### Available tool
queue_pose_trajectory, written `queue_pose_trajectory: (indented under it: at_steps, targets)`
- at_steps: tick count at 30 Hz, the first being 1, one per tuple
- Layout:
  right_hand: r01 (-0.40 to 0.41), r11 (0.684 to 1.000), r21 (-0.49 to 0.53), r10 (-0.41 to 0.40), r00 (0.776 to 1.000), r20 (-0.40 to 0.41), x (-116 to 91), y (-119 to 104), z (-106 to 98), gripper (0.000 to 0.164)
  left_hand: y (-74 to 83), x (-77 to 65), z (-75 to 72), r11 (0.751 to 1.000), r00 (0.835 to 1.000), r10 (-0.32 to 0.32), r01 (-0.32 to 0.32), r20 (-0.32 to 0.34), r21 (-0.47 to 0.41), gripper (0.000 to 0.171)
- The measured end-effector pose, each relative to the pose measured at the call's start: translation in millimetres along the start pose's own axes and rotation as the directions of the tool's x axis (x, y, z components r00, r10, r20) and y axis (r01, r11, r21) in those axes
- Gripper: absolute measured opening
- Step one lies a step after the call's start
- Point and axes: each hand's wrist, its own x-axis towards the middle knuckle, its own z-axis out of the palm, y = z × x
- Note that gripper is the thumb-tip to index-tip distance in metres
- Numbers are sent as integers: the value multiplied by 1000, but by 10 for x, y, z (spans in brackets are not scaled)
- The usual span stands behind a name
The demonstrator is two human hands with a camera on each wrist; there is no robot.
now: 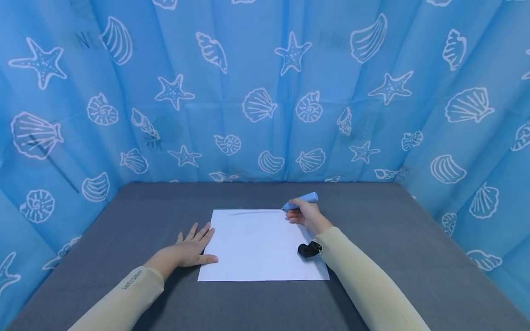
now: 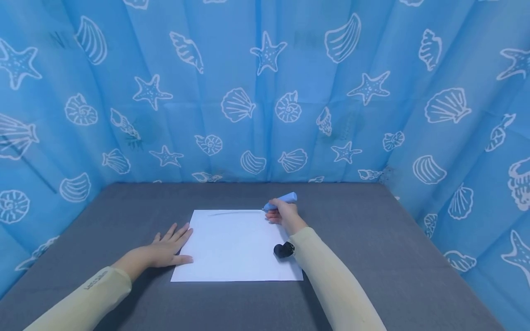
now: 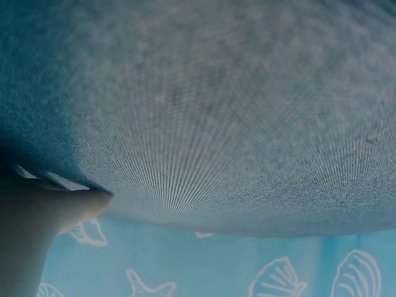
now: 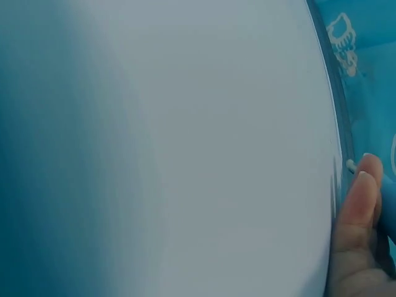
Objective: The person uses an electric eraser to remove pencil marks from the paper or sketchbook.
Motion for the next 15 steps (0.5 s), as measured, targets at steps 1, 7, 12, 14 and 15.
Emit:
queue_pose_trajectory:
  at_steps: [1,7,12,14,15]
  targets:
    - [2,1000,5,-2,1000,-3,-10,3,4,23,19,-9,-21,1000,1000,1,-1,4,-2,106]
    - [16,1000,-14,-17,996,-85,-56,17,54,19,92,-44,-91,1000,1000,-6,6,17,3,101]
    - [7,1000,-20,-9,994,-113,-50,38,74,17,85,-37,-79,999,999,-22,21,39,24,101]
    - [3,1000,-26,-5,994,-106,-43,44,77,18,81,-38,-73,999,999,-26,25,40,22,101]
    - [1,1000,-30,-4,995,-103,-40,46,79,19,82,-42,-71,999,999,-27,26,39,20,101]
